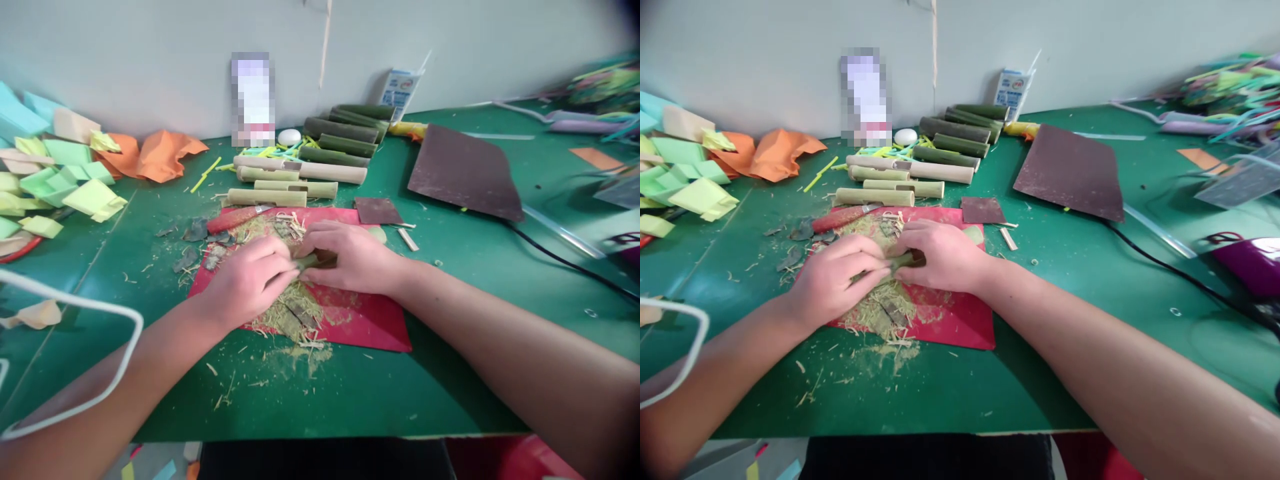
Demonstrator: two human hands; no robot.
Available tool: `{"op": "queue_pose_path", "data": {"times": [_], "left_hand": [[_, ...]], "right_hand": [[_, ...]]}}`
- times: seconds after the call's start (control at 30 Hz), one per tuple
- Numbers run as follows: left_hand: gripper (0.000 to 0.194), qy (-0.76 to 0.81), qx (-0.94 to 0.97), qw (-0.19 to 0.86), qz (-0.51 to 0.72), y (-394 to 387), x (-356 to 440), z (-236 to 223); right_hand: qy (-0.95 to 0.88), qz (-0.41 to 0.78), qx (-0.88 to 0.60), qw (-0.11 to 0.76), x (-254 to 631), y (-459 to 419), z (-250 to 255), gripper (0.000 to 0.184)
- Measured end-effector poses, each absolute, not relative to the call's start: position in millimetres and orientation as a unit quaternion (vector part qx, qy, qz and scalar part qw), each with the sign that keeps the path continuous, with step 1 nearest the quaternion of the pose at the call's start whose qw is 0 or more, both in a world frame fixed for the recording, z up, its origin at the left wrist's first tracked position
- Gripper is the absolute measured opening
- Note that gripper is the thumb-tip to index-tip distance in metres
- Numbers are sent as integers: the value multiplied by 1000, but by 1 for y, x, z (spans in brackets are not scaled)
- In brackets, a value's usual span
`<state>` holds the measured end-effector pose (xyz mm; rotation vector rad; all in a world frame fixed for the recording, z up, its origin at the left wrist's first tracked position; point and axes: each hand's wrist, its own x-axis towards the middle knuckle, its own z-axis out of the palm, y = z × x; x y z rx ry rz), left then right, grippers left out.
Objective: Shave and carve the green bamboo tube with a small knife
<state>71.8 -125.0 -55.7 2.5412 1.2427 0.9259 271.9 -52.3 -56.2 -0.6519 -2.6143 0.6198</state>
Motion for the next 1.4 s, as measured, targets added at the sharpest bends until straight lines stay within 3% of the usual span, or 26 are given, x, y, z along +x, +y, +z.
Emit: {"op": "queue_pose_path", "data": {"times": [0.2, 0.43, 0.67, 0.87, 1.4], "left_hand": [[16, 546, 667, 201, 465, -114, 73, -54], [17, 536, 554, 363, 524, -116, 70, -65], [16, 498, 576, 406, 505, -125, 81, -61], [13, 491, 590, 371, 522, -128, 82, -58], [11, 490, 543, 443, 518, -129, 84, -52]], "right_hand": [[-922, 219, -232, 217, 272, -57, -58, 25], [-852, 181, -293, 394, 264, -74, -53, 23], [-842, 169, -305, 412, 252, -86, -54, 22], [-824, 171, -326, 430, 253, -86, -54, 26], [-851, 149, -194, 464, 254, -82, -55, 13]]}}
